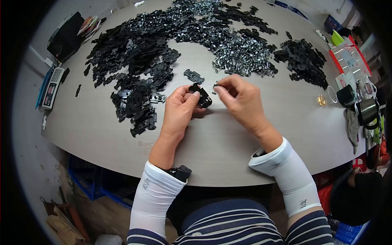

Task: Assemble small black plastic components by snapping them together at a table.

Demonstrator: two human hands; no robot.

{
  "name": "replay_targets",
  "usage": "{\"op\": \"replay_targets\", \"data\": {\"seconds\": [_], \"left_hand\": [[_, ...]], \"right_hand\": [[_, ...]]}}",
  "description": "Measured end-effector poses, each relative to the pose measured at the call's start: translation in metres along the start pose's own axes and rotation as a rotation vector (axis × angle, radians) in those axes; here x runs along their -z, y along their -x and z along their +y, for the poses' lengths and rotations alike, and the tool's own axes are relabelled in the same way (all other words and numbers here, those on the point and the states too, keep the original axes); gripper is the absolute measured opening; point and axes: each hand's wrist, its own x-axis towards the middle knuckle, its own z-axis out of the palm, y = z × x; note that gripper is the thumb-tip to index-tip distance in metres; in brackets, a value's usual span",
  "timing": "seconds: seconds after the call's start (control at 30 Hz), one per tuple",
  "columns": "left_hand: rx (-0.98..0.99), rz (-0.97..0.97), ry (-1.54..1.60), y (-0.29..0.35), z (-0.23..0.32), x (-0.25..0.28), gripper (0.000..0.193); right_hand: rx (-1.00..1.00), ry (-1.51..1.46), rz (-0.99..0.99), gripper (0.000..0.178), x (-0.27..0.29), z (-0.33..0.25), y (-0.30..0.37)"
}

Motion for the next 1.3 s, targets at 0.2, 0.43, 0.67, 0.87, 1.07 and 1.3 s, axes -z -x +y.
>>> {"op": "replay_targets", "data": {"seconds": [0.2,0.43,0.67,0.87,1.07,1.3], "left_hand": [[0.022,0.017,0.032,0.001,0.003,0.005,0.02],[0.017,0.054,0.055,0.0,0.004,0.006,0.021],[0.019,0.067,-0.003,-0.001,0.003,0.005,0.024],[-0.043,-0.048,-0.091,0.002,-0.003,-0.003,0.025],[-0.113,-0.028,-0.219,0.007,-0.001,-0.008,0.02],[-0.202,-0.005,-0.161,0.007,-0.005,-0.01,0.02]], "right_hand": [[-0.236,-0.121,-0.174,0.01,0.003,0.016,0.003],[-0.04,0.258,-0.248,0.013,0.003,0.021,0.006],[-0.059,0.182,-0.095,0.012,0.001,0.022,0.003],[-0.012,0.055,-0.069,0.016,-0.011,-0.002,-0.001],[-0.047,0.14,-0.118,0.018,-0.013,-0.006,-0.001],[-0.064,0.041,-0.032,0.017,-0.017,-0.006,0.0]]}}
